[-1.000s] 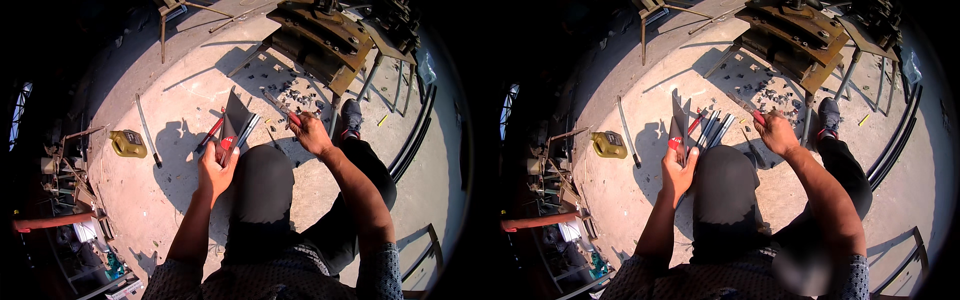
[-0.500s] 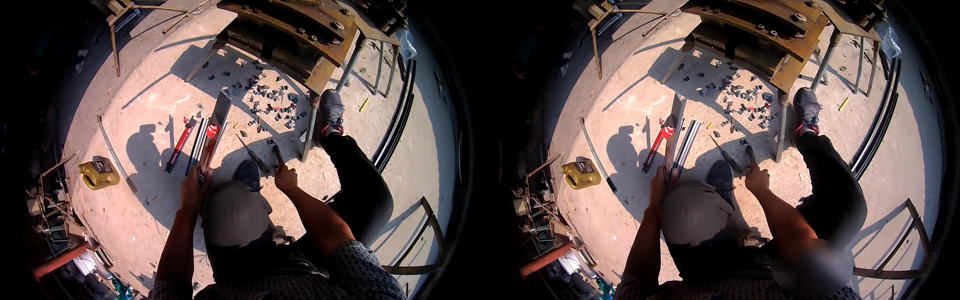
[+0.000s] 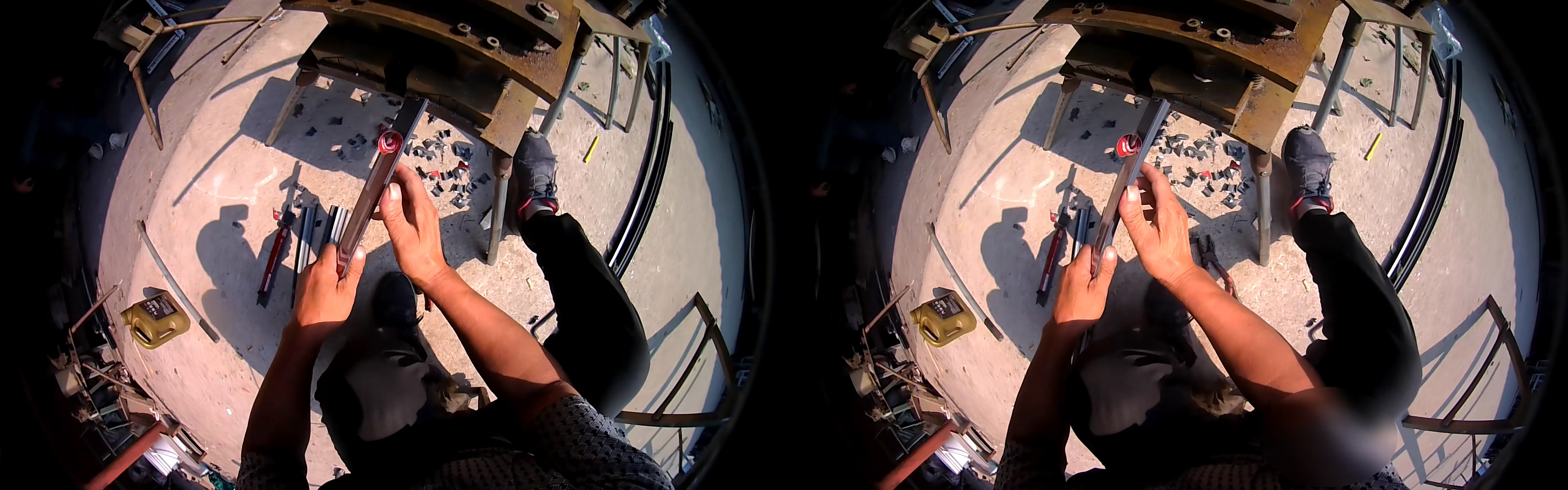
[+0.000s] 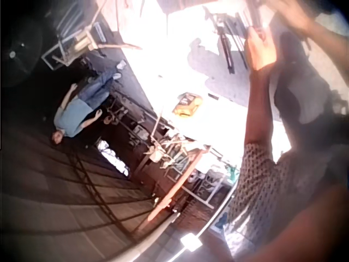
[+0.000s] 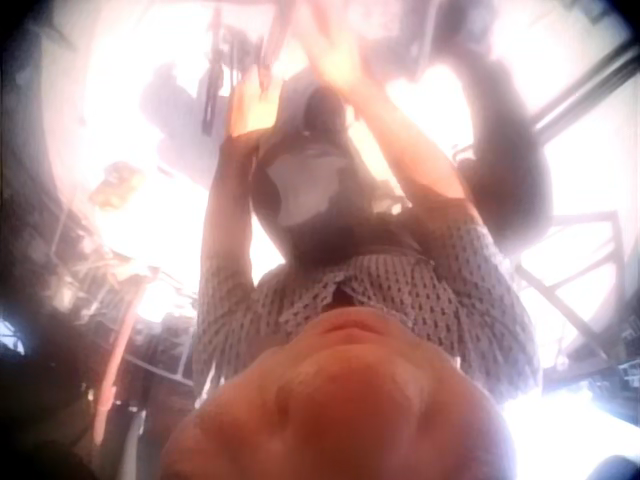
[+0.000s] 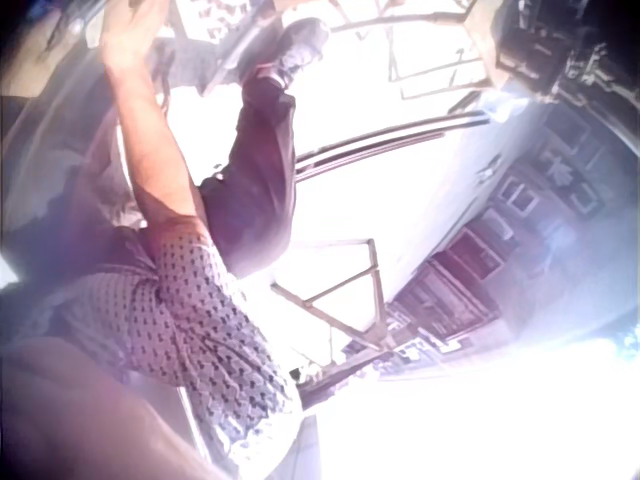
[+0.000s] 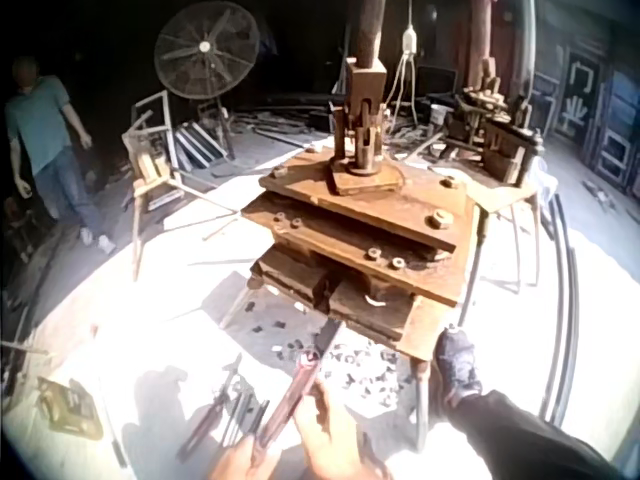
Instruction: The person sits on the floor and uses a manual metal cutter to cut several metal rods into smaller pieces. They repeatedly place a rod into the cutter, squeeze the handles to cut, and remove the cut piece, accumulating a pile of small metal segments.
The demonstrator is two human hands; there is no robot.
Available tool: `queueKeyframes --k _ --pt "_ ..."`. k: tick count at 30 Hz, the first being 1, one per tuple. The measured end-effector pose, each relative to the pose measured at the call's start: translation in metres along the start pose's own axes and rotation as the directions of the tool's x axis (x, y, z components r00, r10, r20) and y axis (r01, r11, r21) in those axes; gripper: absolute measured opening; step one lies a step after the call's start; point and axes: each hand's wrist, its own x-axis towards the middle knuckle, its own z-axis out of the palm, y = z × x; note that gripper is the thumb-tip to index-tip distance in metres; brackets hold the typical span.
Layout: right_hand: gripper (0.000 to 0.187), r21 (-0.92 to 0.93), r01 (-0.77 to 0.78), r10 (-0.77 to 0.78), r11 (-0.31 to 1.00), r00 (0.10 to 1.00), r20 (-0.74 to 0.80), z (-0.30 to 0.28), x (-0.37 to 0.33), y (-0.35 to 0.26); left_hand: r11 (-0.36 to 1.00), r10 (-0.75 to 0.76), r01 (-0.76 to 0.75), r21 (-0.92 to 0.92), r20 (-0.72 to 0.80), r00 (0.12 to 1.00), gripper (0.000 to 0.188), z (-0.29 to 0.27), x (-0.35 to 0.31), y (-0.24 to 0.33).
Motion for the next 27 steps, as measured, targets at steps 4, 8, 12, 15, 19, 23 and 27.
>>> queueKeyframes --k 4,8,12,15,19,23,27 --pt "0.06 -0.02 -0.025 0.025 0.999 1.0 0.013 0.003 0.008 -0.011 1.0 -0.016 0.016 0.02 0.005 1.0 0.048 0.003 0.003 -0.001" --pt "0.047 -0.007 -0.056 0.056 0.998 0.998 -0.01 0.001 0.014 -0.014 0.997 0.011 -0.011 0.073 -0.009 1.0 0.045 0.006 0.005 -0.004" --pt "0.043 0.07 -0.097 0.096 0.993 0.995 0.006 0.001 0.014 -0.02 0.983 0.044 -0.035 0.183 -0.045 0.998 0.042 0.001 0.001 0.005" --pt "0.037 0.144 -0.056 0.058 0.988 0.998 -0.008 0.004 0.014 -0.023 0.971 0.053 -0.036 0.235 -0.067 0.996 0.041 -0.001 -0.003 0.01" --pt "0.026 0.117 -0.044 0.043 0.992 0.999 0.008 0.001 0.019 -0.022 0.969 0.034 -0.013 0.248 -0.081 0.996 0.042 -0.003 -0.005 0.018" --pt "0.025 0.2 -0.072 0.074 0.977 0.997 -0.002 0.002 0.02 -0.027 0.961 0.033 -0.004 0.276 -0.102 0.994 0.04 -0.005 -0.005 0.025" --pt "0.024 0.216 -0.083 0.087 0.973 0.996 -0.009 0.005 0.02 -0.028 0.962 -0.022 0.041 0.27 -0.074 0.997 0.04 -0.013 -0.006 0.032"
